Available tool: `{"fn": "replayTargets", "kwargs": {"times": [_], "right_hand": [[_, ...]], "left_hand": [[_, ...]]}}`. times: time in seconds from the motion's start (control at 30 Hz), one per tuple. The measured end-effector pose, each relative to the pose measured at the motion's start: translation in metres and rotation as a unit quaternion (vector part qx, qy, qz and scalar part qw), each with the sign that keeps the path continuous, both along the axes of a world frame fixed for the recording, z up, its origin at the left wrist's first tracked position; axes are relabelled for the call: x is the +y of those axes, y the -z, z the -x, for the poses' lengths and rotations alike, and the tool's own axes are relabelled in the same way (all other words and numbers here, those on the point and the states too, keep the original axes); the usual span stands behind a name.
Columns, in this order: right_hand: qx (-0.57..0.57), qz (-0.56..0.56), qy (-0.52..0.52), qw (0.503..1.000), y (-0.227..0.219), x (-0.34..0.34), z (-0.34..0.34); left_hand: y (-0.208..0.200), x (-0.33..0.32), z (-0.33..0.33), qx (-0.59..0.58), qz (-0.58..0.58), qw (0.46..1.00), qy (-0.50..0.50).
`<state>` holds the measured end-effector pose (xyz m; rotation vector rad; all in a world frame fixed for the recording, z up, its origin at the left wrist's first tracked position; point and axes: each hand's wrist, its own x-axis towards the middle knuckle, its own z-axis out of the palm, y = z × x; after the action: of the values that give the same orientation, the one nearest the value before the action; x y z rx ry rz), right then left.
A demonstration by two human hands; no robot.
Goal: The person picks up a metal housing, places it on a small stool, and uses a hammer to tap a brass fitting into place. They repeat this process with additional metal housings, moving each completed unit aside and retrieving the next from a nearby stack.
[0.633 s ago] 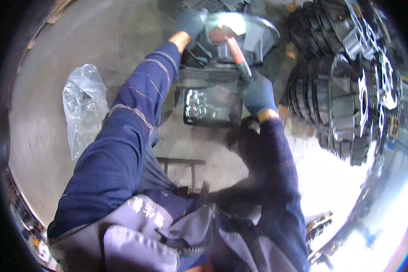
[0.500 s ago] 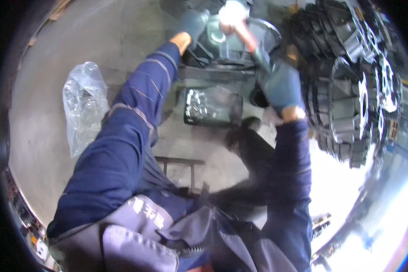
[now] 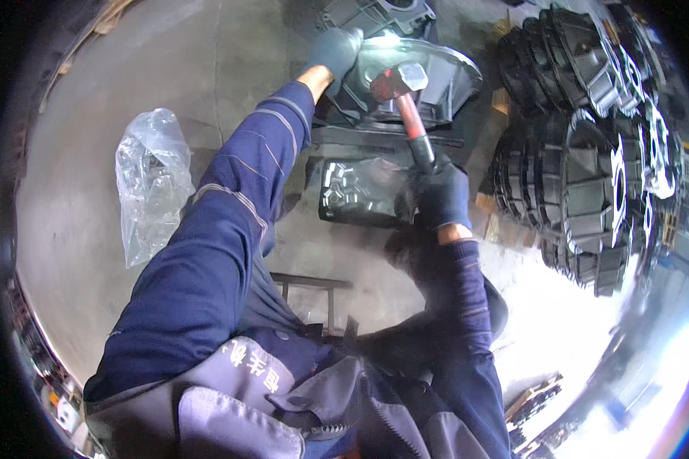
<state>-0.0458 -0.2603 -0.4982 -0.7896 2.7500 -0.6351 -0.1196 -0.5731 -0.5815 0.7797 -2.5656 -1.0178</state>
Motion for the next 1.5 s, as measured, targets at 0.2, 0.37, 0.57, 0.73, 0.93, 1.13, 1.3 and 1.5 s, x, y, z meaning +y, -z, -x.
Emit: {"fn": "replayTargets", "kwargs": {"times": [0.2,0.37,0.57,0.73,0.93,1.13,1.3,1.5], "right_hand": [[-0.369,0.172,0.275,0.871,0.031,0.036,-0.097],[-0.573,0.130,0.357,0.726,0.145,0.064,-0.147],[-0.567,0.090,0.280,0.769,0.248,0.068,-0.160],[-0.211,-0.091,0.234,0.945,0.208,0.054,-0.138],[0.101,0.170,0.160,0.967,0.084,-0.019,-0.029],[0.146,0.096,-0.035,0.984,0.019,-0.108,0.050],[0.115,0.061,-0.071,0.989,-0.014,-0.122,0.072],[0.013,0.380,0.038,0.924,0.015,-0.045,0.055]], "left_hand": [[-0.042,0.010,-0.010,-0.120,-0.015,0.993,0.012],[-0.119,0.007,-0.035,0.018,0.112,0.993,-0.035],[-0.130,-0.007,-0.095,0.229,-0.034,0.972,0.048],[-0.067,-0.036,-0.088,-0.018,0.317,0.938,0.136],[-0.030,-0.030,-0.059,-0.123,0.400,0.872,0.256],[-0.048,-0.011,-0.063,-0.097,0.137,0.978,0.123],[-0.044,-0.019,-0.056,-0.128,0.121,0.979,0.097],[-0.019,-0.038,-0.039,-0.158,0.284,0.925,0.196]]}}
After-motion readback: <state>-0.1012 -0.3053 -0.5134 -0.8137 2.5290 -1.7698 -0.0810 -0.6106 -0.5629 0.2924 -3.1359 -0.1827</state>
